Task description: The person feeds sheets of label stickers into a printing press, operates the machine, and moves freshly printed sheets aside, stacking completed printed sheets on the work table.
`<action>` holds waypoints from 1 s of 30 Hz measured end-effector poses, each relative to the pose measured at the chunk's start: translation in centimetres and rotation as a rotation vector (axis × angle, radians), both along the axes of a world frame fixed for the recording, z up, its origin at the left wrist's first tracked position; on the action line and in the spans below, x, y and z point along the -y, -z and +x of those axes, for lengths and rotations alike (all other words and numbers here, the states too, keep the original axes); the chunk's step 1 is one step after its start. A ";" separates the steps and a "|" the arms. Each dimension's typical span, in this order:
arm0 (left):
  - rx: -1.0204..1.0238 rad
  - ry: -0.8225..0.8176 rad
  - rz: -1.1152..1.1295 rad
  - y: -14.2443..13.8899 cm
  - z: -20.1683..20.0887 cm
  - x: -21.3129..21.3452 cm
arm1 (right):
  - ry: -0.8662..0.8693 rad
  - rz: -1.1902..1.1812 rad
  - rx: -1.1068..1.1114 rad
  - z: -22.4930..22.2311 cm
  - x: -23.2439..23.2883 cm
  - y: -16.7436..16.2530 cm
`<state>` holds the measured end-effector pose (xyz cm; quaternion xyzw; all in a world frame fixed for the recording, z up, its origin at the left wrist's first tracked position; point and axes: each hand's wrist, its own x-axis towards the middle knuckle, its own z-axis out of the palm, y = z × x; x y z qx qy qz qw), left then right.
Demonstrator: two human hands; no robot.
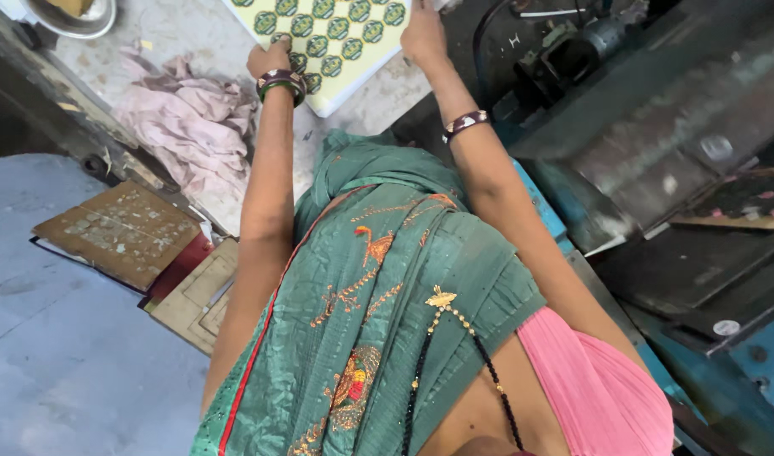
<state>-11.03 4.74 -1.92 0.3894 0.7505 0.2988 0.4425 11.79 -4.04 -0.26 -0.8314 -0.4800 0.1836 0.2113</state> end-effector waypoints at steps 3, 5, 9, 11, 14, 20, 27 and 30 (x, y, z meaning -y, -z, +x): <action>0.056 0.030 0.057 0.2 -0.5 0.3 | 0.044 0.048 0.070 -1.1 0.4 -0.7; 0.065 0.040 0.107 0.4 -0.7 0.4 | 0.037 0.197 0.198 -2.0 0.8 -1.1; -0.043 0.074 0.092 0.4 -0.7 0.2 | -0.035 0.283 0.274 -3.8 2.1 -1.1; -0.096 0.115 0.050 0.2 -0.7 -0.1 | -0.070 0.110 0.217 -4.6 3.0 -0.3; -0.156 0.163 0.036 -0.2 -0.7 -0.2 | -0.133 -0.190 0.104 -5.3 4.1 0.9; -0.204 0.151 0.154 0.2 -0.7 0.4 | -0.256 -0.107 0.008 -5.5 4.5 1.3; -0.131 0.208 0.036 1.2 -1.1 0.3 | -0.326 -0.033 0.086 -5.4 5.0 -0.3; 0.108 0.178 0.006 1.5 -1.6 0.6 | -0.265 0.065 0.006 -4.5 6.2 1.2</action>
